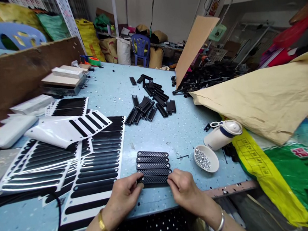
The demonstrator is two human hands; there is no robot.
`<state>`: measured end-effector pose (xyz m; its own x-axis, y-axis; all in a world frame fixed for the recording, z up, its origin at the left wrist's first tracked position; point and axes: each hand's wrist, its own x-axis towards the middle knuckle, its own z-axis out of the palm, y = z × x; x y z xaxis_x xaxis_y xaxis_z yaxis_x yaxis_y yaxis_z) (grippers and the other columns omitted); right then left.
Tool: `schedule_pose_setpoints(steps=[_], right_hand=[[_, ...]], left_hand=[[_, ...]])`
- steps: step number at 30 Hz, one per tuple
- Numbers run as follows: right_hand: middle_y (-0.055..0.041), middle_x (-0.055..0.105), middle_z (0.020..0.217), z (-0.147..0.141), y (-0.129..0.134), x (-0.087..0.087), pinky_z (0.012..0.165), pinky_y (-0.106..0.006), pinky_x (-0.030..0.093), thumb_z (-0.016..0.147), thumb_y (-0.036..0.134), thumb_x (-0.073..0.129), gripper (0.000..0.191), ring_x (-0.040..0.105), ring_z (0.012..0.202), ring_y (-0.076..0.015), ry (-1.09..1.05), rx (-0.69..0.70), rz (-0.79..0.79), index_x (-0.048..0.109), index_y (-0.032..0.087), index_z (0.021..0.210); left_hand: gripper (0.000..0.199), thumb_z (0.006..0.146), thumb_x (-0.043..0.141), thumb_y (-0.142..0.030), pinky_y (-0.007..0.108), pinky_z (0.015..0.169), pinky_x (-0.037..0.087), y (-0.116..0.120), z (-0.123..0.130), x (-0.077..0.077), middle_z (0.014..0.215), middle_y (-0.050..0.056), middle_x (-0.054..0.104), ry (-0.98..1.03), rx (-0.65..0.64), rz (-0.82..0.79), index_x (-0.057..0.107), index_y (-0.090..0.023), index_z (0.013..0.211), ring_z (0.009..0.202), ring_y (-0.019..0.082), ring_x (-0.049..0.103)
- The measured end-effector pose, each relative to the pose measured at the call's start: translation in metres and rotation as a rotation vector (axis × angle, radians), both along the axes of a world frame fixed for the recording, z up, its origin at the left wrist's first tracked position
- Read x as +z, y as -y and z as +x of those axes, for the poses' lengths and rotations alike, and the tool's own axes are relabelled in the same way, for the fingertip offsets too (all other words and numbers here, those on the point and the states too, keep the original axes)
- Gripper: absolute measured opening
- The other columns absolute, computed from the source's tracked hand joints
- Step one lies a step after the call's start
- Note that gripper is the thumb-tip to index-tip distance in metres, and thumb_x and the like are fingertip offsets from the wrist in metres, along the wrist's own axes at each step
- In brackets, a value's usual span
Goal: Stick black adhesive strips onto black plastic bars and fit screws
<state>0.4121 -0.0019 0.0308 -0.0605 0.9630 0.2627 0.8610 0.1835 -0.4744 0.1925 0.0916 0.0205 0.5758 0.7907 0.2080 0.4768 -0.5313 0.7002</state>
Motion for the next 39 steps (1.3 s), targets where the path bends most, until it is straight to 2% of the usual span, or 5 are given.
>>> schedule_pose_setpoints(steps=[5, 10, 16, 23, 39], right_hand=[[-0.0053, 0.059, 0.067, -0.004, -0.011, 0.003, 0.055, -0.029, 0.036, 0.089, 0.009, 0.045, 0.024, 0.055, 0.062, -0.0176, 0.09, 0.048, -0.061, 0.06, 0.016, 0.07], [-0.0047, 0.061, 0.069, -0.002, -0.008, 0.005, 0.057, -0.029, 0.04, 0.091, 0.016, 0.052, 0.018, 0.057, 0.065, -0.0181, 0.08, 0.057, -0.095, 0.065, 0.016, 0.078], [-0.007, 0.061, 0.072, 0.003, 0.008, 0.002, 0.056, -0.031, 0.042, 0.094, 0.012, 0.044, 0.024, 0.056, 0.062, -0.0183, 0.019, 0.034, 0.041, 0.065, 0.01, 0.107], [-0.0074, 0.06, 0.072, -0.002, 0.015, -0.004, 0.054, -0.031, 0.04, 0.09, 0.001, 0.039, 0.034, 0.052, 0.062, -0.0184, 0.241, 0.165, 0.043, 0.057, 0.005, 0.119], [-0.009, 0.059, 0.071, 0.013, 0.029, -0.003, 0.054, -0.035, 0.041, 0.081, -0.004, 0.034, 0.043, 0.05, 0.063, -0.0216, 0.387, 0.17, -0.02, 0.06, 0.004, 0.114]], left_hand=[[0.025, 0.089, 0.05, -0.02, 0.024, 0.056, 0.051, 0.006, -0.007, -0.005, 0.07, 0.001, 0.073, 0.067, -0.087, 0.197, 0.069, -0.018, 0.106, 0.055, 0.013, 0.065], [0.03, 0.092, 0.043, -0.013, 0.029, 0.054, 0.05, 0.007, -0.012, -0.017, 0.063, 0.002, 0.067, 0.012, -0.157, 0.379, 0.065, -0.015, 0.113, 0.052, 0.016, 0.062], [0.032, 0.093, 0.043, -0.012, 0.03, 0.056, 0.049, 0.009, -0.013, -0.022, 0.064, 0.001, 0.065, -0.006, -0.174, 0.375, 0.058, -0.014, 0.121, 0.054, 0.016, 0.06], [0.036, 0.092, 0.042, -0.009, 0.028, 0.058, 0.048, 0.012, -0.012, -0.019, 0.064, -0.002, 0.064, 0.003, -0.175, 0.36, 0.054, -0.017, 0.125, 0.055, 0.015, 0.059], [0.039, 0.092, 0.04, -0.007, 0.032, 0.062, 0.049, 0.014, -0.015, -0.022, 0.069, 0.001, 0.065, -0.037, -0.198, 0.319, 0.051, -0.014, 0.129, 0.059, 0.016, 0.06]])
